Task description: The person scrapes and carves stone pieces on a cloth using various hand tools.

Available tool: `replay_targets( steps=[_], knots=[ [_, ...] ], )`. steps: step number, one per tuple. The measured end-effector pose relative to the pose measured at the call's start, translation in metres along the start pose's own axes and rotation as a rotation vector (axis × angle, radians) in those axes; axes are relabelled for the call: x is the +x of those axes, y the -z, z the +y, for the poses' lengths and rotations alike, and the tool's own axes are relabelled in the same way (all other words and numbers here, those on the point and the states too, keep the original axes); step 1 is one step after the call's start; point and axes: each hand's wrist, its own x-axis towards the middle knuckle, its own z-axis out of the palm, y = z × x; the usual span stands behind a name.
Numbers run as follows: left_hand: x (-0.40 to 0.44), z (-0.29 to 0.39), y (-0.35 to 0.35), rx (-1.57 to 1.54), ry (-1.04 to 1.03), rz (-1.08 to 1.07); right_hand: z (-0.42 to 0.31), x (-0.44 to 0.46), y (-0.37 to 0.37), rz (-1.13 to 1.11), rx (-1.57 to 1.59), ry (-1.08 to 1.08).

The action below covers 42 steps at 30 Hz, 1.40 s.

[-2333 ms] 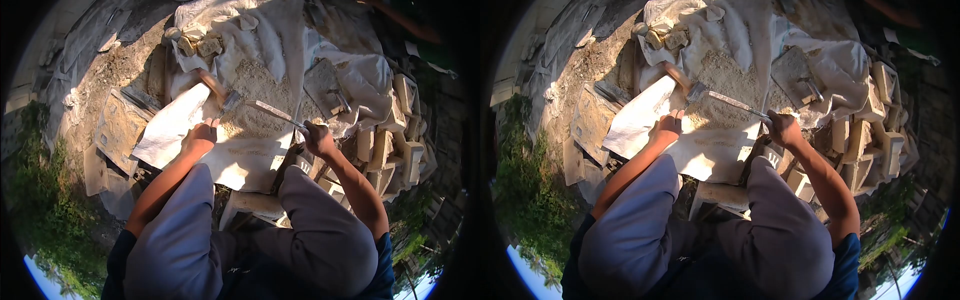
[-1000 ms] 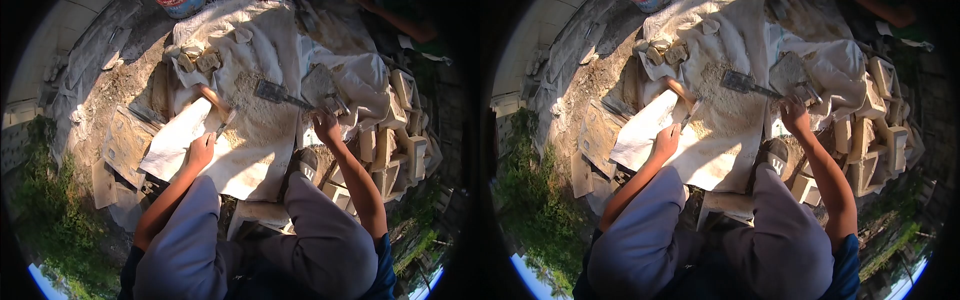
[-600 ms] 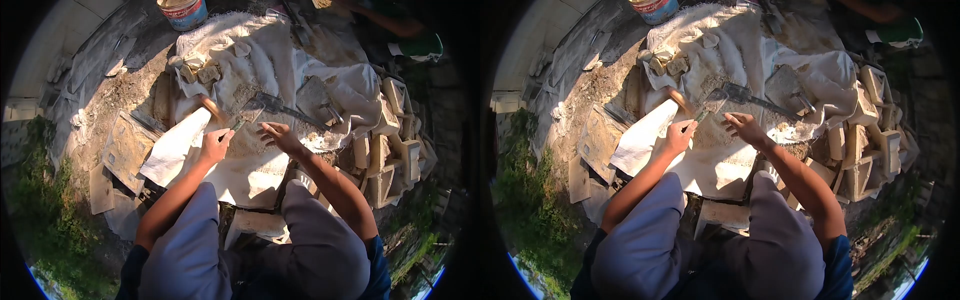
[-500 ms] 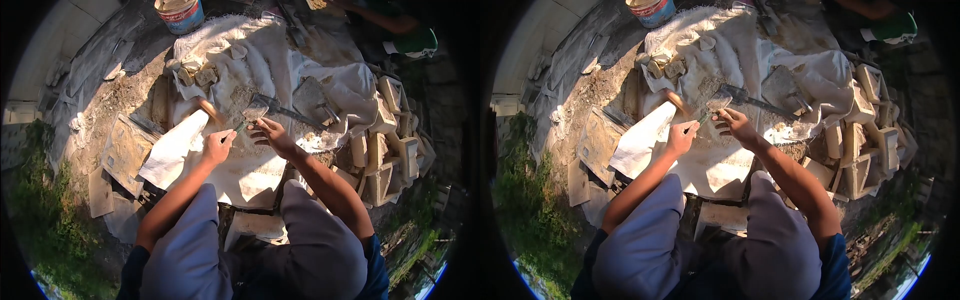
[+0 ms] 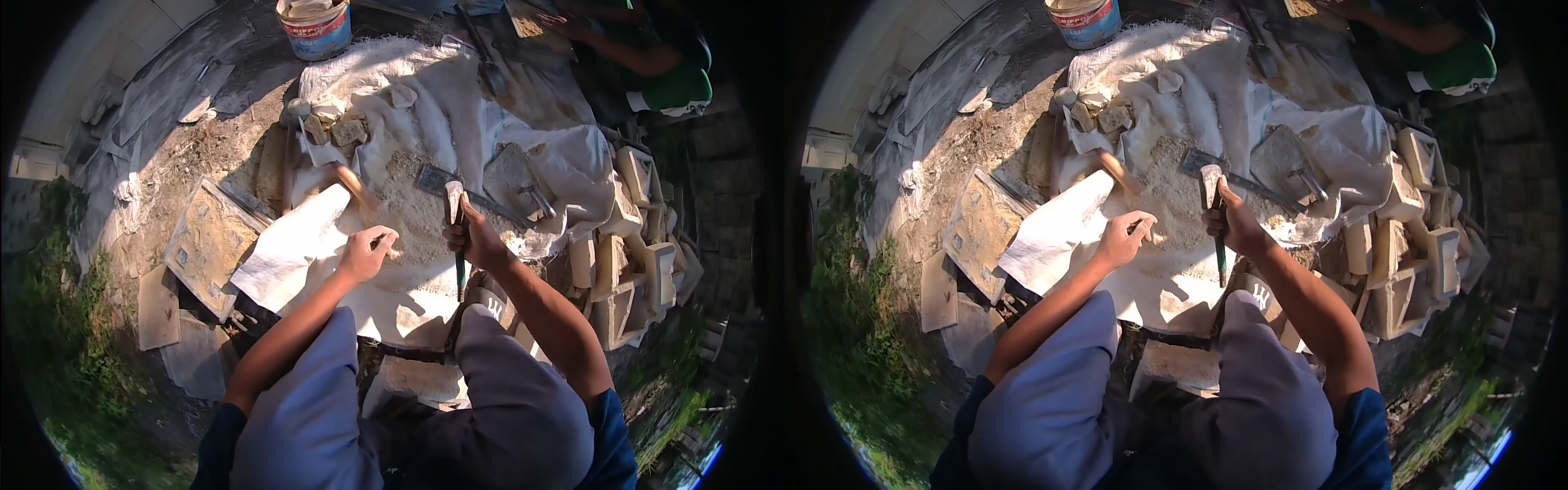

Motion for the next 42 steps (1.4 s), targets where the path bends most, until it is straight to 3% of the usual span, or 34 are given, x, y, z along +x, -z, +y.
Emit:
replay_targets(
  steps=[4, 9, 13, 15, 16, 18, 21, 25, 27, 28, 29, 30, 31, 33, 34, 35, 36, 39, 40, 42],
  knots=[
    [-0.002, -0.018, 0.011, 0.169, -0.037, 0.107, -0.016, -0.021, -0.024, -0.039, -0.065, -0.099],
    [-0.004, -0.012, 0.019, 0.047, -0.017, 0.115, -0.047, -0.031, -0.038, -0.098, -0.124, -0.243],
    [-0.014, -0.024, 0.025, 0.188, 0.041, 0.084, -0.081, -0.055, -0.085, 0.171, -0.517, -0.159],
    [-0.017, -0.035, 0.027, 0.434, -0.258, 0.093, -0.088, -0.052, -0.075, 0.184, -0.601, -0.208],
    [-0.021, -0.04, 0.031, 0.511, -0.216, -0.032, -0.085, -0.045, -0.06, 0.204, -0.627, -0.282],
    [-0.034, -0.045, 0.031, 0.644, -0.274, 0.018, -0.071, -0.029, -0.03, 0.212, -0.735, -0.363],
    [-0.041, -0.047, 0.026, 0.827, -0.266, 0.029, -0.01, 0.007, 0.041, 0.263, -1.228, -0.151],
    [-0.034, -0.045, 0.026, 0.938, -0.292, 0.077, 0.009, 0.014, 0.024, 0.137, -1.543, 0.089],
    [-0.027, -0.039, 0.027, 0.96, -0.301, 0.083, 0.011, 0.032, 0.022, -0.134, -1.688, 0.699],
    [-0.025, -0.025, 0.032, 1.098, -0.134, -0.166, -0.003, 0.026, -0.022, -0.024, -1.626, 0.459],
    [-0.025, -0.019, 0.036, 1.217, 0.042, -0.425, -0.003, 0.033, -0.03, -0.033, -1.619, 0.455],
    [-0.026, -0.025, 0.035, 1.156, 0.097, -0.404, -0.001, 0.039, -0.035, -0.032, -1.603, 0.676],
    [-0.028, -0.031, 0.033, 1.159, 0.104, -0.411, 0.004, 0.048, -0.024, -0.034, -1.597, 0.754],
    [-0.03, -0.039, 0.027, 0.955, -0.049, -0.106, 0.013, 0.066, -0.005, -0.034, -1.585, 0.911],
    [-0.031, -0.041, 0.023, 0.954, -0.052, -0.11, 0.019, 0.079, 0.019, 0.037, -1.777, 0.572],
    [-0.029, -0.042, 0.021, 0.913, -0.202, 0.017, 0.023, 0.09, 0.037, 0.11, -1.932, 0.219],
    [-0.026, -0.045, 0.023, 0.87, -0.353, 0.143, 0.026, 0.099, 0.046, 0.103, -1.835, 0.36],
    [-0.03, -0.052, 0.028, 0.997, -0.27, 0.007, -0.009, 0.071, -0.023, 0.075, -1.806, 0.371],
    [-0.031, -0.051, 0.028, 1.046, -0.124, -0.11, -0.005, 0.073, -0.019, 0.008, -1.684, 0.669],
    [-0.031, -0.051, 0.027, 1.02, -0.112, -0.104, 0.001, 0.072, -0.014, -0.038, -1.706, 0.644]
  ],
)
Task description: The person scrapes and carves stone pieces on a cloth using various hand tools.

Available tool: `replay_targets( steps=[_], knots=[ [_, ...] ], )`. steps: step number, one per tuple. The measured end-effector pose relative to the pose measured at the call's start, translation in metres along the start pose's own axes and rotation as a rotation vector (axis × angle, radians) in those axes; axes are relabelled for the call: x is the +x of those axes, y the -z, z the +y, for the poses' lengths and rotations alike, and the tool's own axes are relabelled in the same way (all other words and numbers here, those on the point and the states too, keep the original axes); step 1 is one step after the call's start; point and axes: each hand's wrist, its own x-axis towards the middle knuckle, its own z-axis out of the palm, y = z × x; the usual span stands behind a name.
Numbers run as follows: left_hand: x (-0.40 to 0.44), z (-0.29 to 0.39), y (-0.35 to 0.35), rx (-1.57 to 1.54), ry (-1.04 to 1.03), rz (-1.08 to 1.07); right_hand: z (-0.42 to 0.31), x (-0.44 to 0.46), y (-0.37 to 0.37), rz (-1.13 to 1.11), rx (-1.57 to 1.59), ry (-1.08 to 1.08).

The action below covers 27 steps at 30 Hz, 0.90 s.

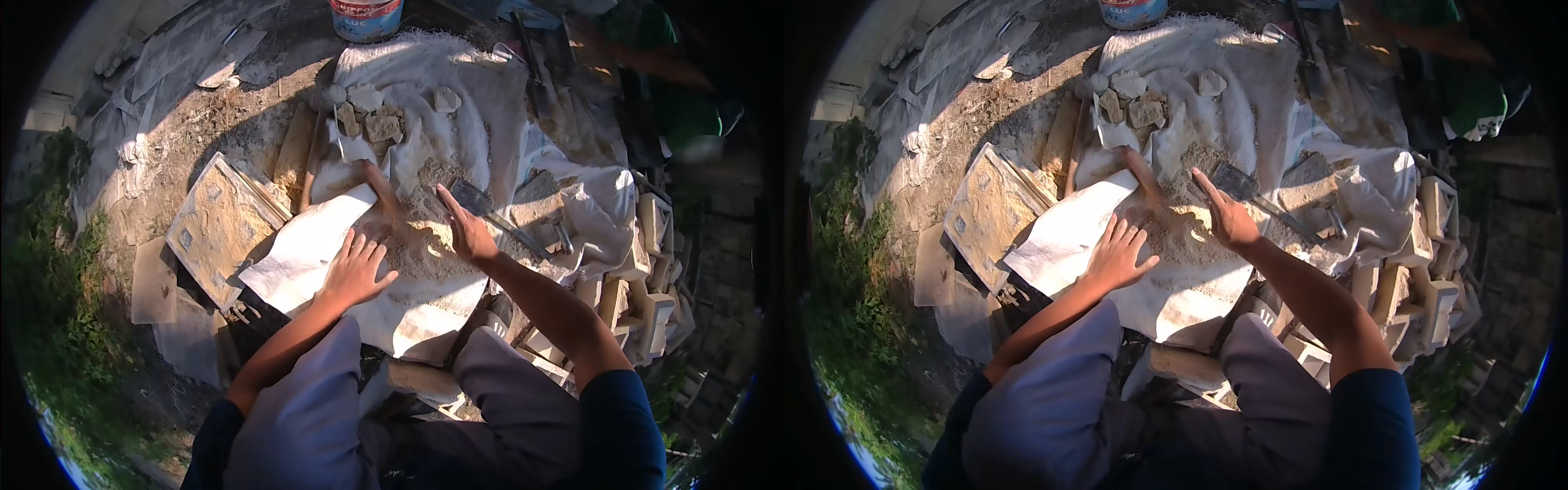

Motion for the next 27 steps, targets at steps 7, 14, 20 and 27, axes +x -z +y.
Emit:
replay_targets(
  steps=[7, 14, 20, 27],
  knots=[
    [0.002, -0.004, -0.004, 0.006, -0.142, 0.26, 0.013, 0.021, 0.015, -0.203, 0.01, -0.209],
    [0.0, -0.008, -0.014, 0.063, -0.042, -0.006, -0.001, 0.06, 0.041, 0.219, -0.029, -0.167],
    [0.004, -0.006, -0.004, 0.047, -0.127, 0.18, 0.05, 0.062, 0.01, 0.157, -0.024, -0.312],
    [0.0, -0.004, -0.001, 0.011, -0.087, 0.108, -0.014, 0.072, 0.039, 0.23, 0.092, -0.421]
  ],
)
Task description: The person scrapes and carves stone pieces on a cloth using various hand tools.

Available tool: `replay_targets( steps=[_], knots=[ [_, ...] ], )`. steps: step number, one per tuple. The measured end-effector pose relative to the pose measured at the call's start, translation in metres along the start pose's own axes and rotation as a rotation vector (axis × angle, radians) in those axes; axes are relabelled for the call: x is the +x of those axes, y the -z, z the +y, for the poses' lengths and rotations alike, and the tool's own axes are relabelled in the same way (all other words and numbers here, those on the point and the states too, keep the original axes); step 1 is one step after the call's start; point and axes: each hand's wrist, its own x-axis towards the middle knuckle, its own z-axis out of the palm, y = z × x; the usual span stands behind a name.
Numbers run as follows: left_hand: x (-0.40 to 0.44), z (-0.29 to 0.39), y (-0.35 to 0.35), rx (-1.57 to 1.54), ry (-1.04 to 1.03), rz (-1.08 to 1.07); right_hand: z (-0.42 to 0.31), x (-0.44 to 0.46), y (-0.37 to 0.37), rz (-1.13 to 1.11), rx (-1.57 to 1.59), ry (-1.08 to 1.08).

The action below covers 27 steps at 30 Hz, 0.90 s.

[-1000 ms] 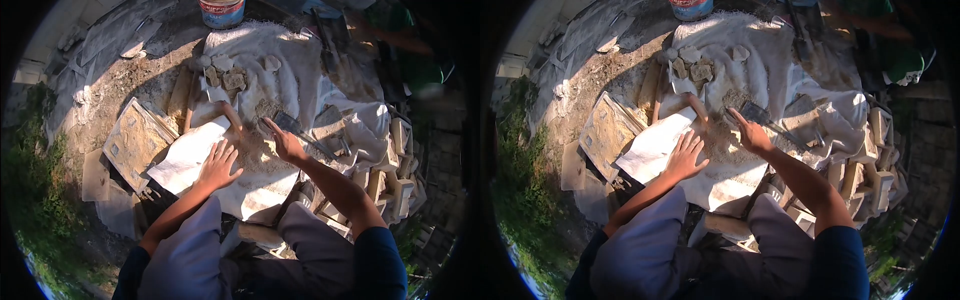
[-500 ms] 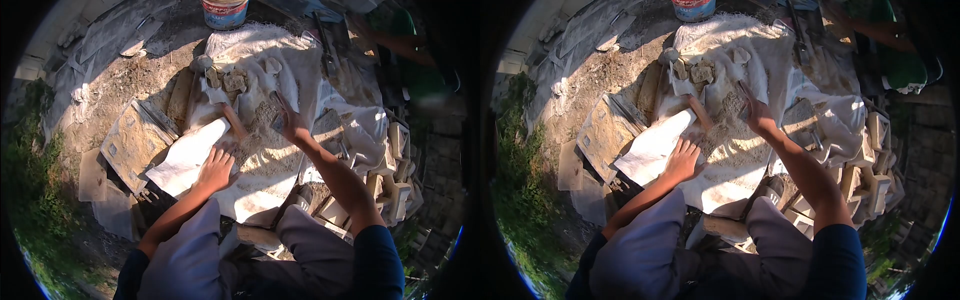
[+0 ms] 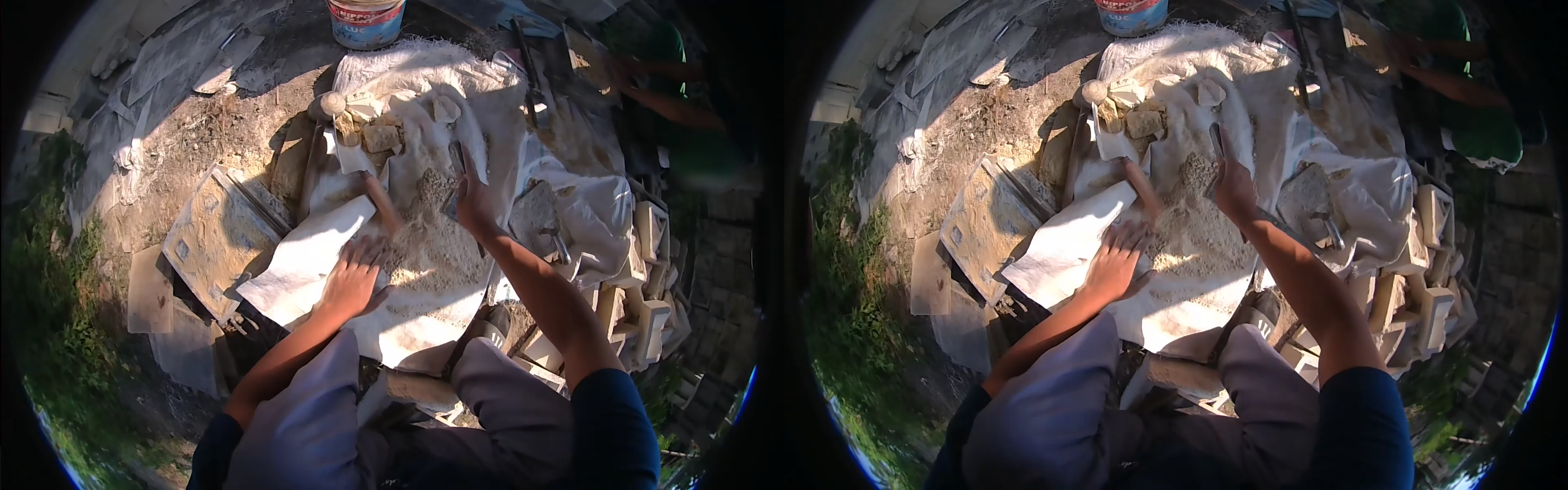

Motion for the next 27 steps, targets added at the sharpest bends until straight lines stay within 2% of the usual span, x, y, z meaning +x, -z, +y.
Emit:
replay_targets(
  steps=[1, 3, 4, 6, 7, 8, 10, 13, 16, 17, 19, 22, 23, 25, 26, 27],
  knots=[
    [0.001, 0.0, 0.001, -0.002, 0.001, 0.001, 0.004, 0.0, -0.005, 0.0, 0.0, 0.001],
    [0.002, 0.0, 0.003, 0.009, -0.003, 0.004, 0.022, 0.002, -0.023, -0.178, -0.083, -0.111],
    [0.003, 0.001, 0.004, 0.017, -0.005, 0.005, 0.027, 0.001, -0.029, -0.174, -0.082, -0.111],
    [0.004, 0.003, 0.004, 0.004, 0.001, 0.011, 0.041, 0.0, -0.043, -0.127, -0.038, 0.038],
    [0.005, 0.003, 0.005, -0.01, 0.012, 0.016, 0.046, 0.0, -0.051, -0.032, -0.123, 0.196],
    [0.005, 0.003, 0.006, -0.006, 0.012, 0.019, 0.054, 0.0, -0.051, -0.03, -0.122, 0.2],
    [0.002, 0.001, 0.006, 0.031, -0.003, -0.011, 0.031, -0.004, -0.037, -0.056, 0.048, -0.02],
    [0.001, 0.001, 0.002, -0.02, 0.02, -0.008, 0.005, -0.005, -0.014, 0.028, -0.013, 0.083],
    [0.0, 0.001, 0.001, 0.007, 0.022, -0.02, -0.002, -0.01, -0.016, 0.08, 0.044, -0.015],
    [0.0, -0.001, -0.002, 0.008, 0.024, -0.018, 0.004, -0.014, -0.025, 0.079, 0.044, -0.012],
    [-0.002, -0.003, -0.017, 0.009, 0.073, -0.172, 0.031, -0.024, -0.051, 0.071, 0.007, 0.054],
    [0.002, 0.0, -0.003, 0.051, 0.051, -0.186, 0.053, -0.026, -0.064, 0.056, 0.038, -0.001],
    [0.001, -0.003, -0.002, 0.056, 0.046, -0.188, 0.064, -0.016, -0.066, 0.081, -0.014, 0.126],
    [-0.002, -0.005, -0.009, 0.107, -0.037, -0.001, 0.048, -0.006, -0.052, 0.092, -0.052, 0.117],
    [-0.004, -0.005, -0.012, 0.102, -0.034, -0.004, 0.038, -0.005, -0.04, 0.105, -0.091, 0.102],
    [-0.004, -0.005, -0.013, 0.084, -0.015, -0.047, 0.006, -0.009, -0.023, 0.082, -0.037, -0.026]
  ],
)
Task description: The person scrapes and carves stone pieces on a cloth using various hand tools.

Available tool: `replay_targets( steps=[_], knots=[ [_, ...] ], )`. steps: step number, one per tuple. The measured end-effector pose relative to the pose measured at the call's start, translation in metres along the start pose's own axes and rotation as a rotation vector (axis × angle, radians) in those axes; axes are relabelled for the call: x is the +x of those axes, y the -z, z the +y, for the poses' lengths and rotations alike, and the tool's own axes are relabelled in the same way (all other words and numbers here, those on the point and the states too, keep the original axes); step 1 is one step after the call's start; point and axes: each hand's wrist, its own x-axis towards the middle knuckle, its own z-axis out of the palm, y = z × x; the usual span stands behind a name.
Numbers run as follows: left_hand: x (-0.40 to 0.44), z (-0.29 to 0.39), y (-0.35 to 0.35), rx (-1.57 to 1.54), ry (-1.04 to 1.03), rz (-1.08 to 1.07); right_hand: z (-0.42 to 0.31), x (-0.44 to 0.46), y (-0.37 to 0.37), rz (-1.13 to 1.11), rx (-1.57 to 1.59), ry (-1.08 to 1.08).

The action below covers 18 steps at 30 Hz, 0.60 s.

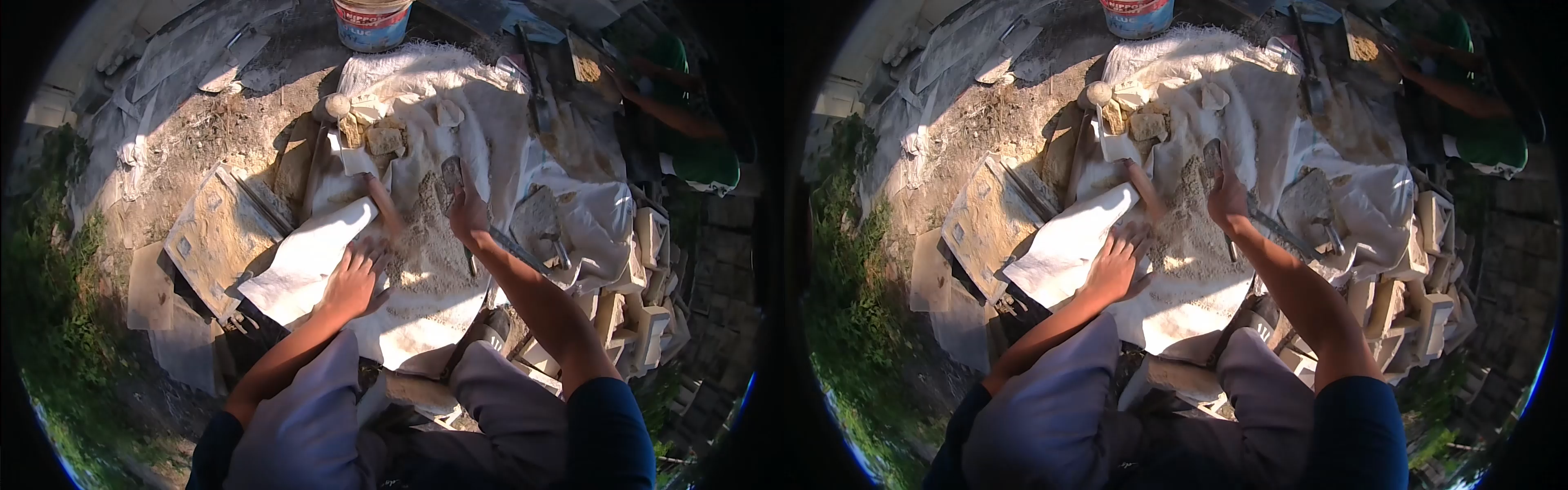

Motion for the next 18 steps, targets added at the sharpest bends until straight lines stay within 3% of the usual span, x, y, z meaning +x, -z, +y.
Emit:
replay_targets(
  steps=[1, 3, 6, 9, 10, 13, 14, 17, 18],
  knots=[
    [0.0, 0.0, 0.0, -0.017, 0.017, -0.042, -0.014, -0.003, 0.005, -0.004, -0.002, 0.001],
    [0.0, 0.0, -0.002, -0.001, 0.016, -0.037, -0.028, -0.01, 0.01, -0.016, 0.088, -0.214],
    [0.0, 0.001, -0.005, 0.0, 0.016, -0.027, 0.023, -0.014, -0.032, -0.164, -0.022, -0.019],
    [0.003, 0.002, 0.006, -0.051, 0.024, -0.004, 0.032, 0.0, -0.03, -0.175, 0.055, -0.108],
    [0.003, 0.005, 0.013, -0.095, 0.038, 0.014, 0.032, 0.006, -0.027, -0.059, -0.026, 0.102],
    [0.003, 0.007, 0.017, -0.177, 0.061, 0.066, 0.003, 0.011, -0.005, 0.12, 0.062, 0.138],
    [0.003, 0.008, 0.017, -0.18, 0.065, 0.067, -0.009, 0.013, 0.003, 0.045, 0.058, -0.007],
    [0.004, 0.006, 0.013, -0.16, 0.053, 0.084, -0.005, -0.001, -0.011, 0.017, 0.037, 0.005],
    [0.003, 0.004, 0.002, -0.111, 0.06, -0.025, 0.013, -0.005, -0.019, -0.107, 0.092, -0.009]
  ],
)
